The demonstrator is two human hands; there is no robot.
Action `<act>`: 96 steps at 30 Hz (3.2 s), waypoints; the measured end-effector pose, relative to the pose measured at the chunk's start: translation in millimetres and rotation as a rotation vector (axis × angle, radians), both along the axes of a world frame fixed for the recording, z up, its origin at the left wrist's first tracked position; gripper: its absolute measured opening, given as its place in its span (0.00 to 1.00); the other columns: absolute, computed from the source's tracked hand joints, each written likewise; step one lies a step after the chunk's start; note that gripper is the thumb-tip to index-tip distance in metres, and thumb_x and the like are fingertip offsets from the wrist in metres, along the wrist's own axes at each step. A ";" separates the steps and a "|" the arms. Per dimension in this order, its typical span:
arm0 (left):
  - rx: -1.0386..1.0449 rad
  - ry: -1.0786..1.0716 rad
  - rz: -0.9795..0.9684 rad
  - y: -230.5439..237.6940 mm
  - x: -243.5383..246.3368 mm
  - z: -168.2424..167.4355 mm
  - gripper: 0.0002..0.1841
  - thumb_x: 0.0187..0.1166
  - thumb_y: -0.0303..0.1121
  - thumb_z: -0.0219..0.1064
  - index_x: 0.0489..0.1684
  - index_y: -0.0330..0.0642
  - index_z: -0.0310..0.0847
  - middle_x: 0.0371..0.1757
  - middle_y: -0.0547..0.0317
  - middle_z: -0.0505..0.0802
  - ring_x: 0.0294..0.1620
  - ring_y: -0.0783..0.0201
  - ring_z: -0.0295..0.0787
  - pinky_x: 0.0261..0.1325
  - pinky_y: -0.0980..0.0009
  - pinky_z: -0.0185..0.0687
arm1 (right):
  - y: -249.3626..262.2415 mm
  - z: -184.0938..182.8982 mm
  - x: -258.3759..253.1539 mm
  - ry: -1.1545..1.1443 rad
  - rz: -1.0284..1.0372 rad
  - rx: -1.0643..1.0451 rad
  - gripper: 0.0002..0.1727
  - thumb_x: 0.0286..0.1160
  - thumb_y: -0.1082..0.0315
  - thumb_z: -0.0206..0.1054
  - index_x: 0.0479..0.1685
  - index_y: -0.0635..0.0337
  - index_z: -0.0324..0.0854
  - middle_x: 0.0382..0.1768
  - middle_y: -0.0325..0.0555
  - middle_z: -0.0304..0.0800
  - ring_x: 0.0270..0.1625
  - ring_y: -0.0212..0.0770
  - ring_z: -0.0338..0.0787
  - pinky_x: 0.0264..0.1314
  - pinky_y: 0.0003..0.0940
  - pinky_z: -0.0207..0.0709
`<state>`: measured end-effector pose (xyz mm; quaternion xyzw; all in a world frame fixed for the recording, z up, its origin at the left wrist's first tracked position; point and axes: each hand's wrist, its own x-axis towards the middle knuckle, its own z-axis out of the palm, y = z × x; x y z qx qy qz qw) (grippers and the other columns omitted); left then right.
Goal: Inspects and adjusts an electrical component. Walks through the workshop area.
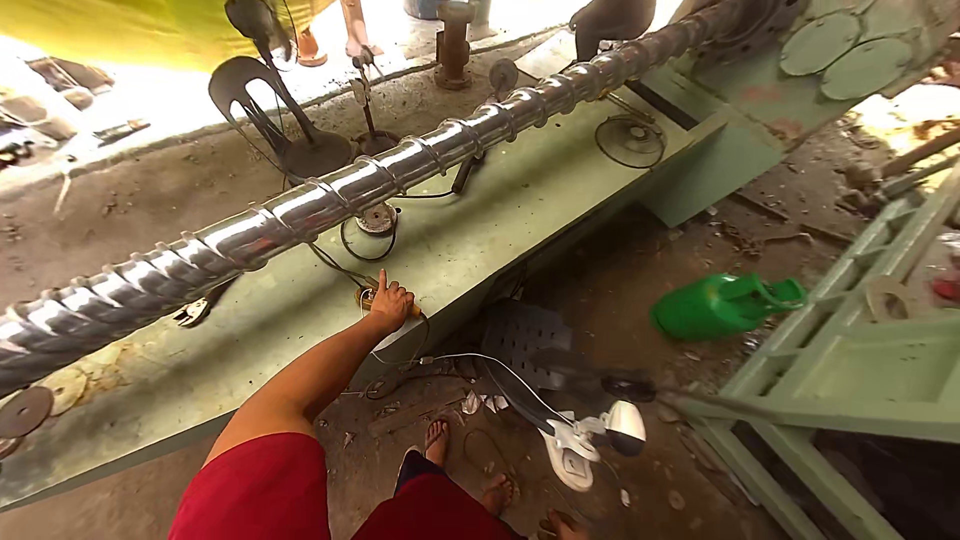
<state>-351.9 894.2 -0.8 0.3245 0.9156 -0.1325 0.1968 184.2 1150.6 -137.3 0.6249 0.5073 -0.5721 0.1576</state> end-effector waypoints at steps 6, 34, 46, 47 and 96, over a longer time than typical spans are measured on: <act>0.052 0.032 -0.006 16.0 -26.7 8.6 0.20 0.71 0.35 0.75 0.61 0.42 0.86 0.60 0.47 0.92 0.79 0.39 0.75 0.90 0.26 0.29 | -22.3 4.5 -2.5 -0.025 -0.041 -0.005 0.26 0.91 0.56 0.60 0.76 0.67 0.73 0.57 0.64 0.90 0.49 0.54 0.95 0.49 0.50 0.88; 0.020 0.185 0.118 88.9 -96.2 7.4 0.26 0.69 0.40 0.76 0.63 0.34 0.83 0.65 0.39 0.89 0.82 0.32 0.69 0.86 0.20 0.27 | -47.3 -11.3 40.3 -0.109 -0.176 -0.012 0.25 0.91 0.55 0.61 0.74 0.66 0.75 0.54 0.64 0.92 0.46 0.55 0.96 0.46 0.51 0.89; 0.320 -0.130 -0.037 107.0 -11.3 -12.5 0.14 0.82 0.36 0.64 0.56 0.39 0.86 0.56 0.36 0.90 0.61 0.35 0.88 0.58 0.35 0.82 | -36.8 2.4 3.4 -0.045 -0.155 0.015 0.24 0.90 0.56 0.62 0.73 0.65 0.77 0.55 0.62 0.92 0.49 0.55 0.96 0.49 0.53 0.89; 0.259 -0.246 0.051 109.6 0.6 -11.0 0.15 0.81 0.40 0.66 0.53 0.36 0.86 0.53 0.35 0.91 0.58 0.35 0.90 0.54 0.34 0.84 | -37.2 4.0 2.5 -0.046 -0.153 0.012 0.24 0.90 0.56 0.62 0.73 0.66 0.77 0.55 0.62 0.92 0.48 0.55 0.96 0.49 0.53 0.89; 1.328 -0.833 1.105 231.9 -85.4 -19.2 0.19 0.83 0.28 0.62 0.71 0.32 0.75 0.56 0.40 0.90 0.45 0.53 0.94 0.47 0.58 0.93 | -63.7 7.3 19.9 -0.091 -0.282 -0.016 0.25 0.91 0.56 0.61 0.74 0.66 0.75 0.55 0.61 0.92 0.47 0.51 0.95 0.48 0.48 0.89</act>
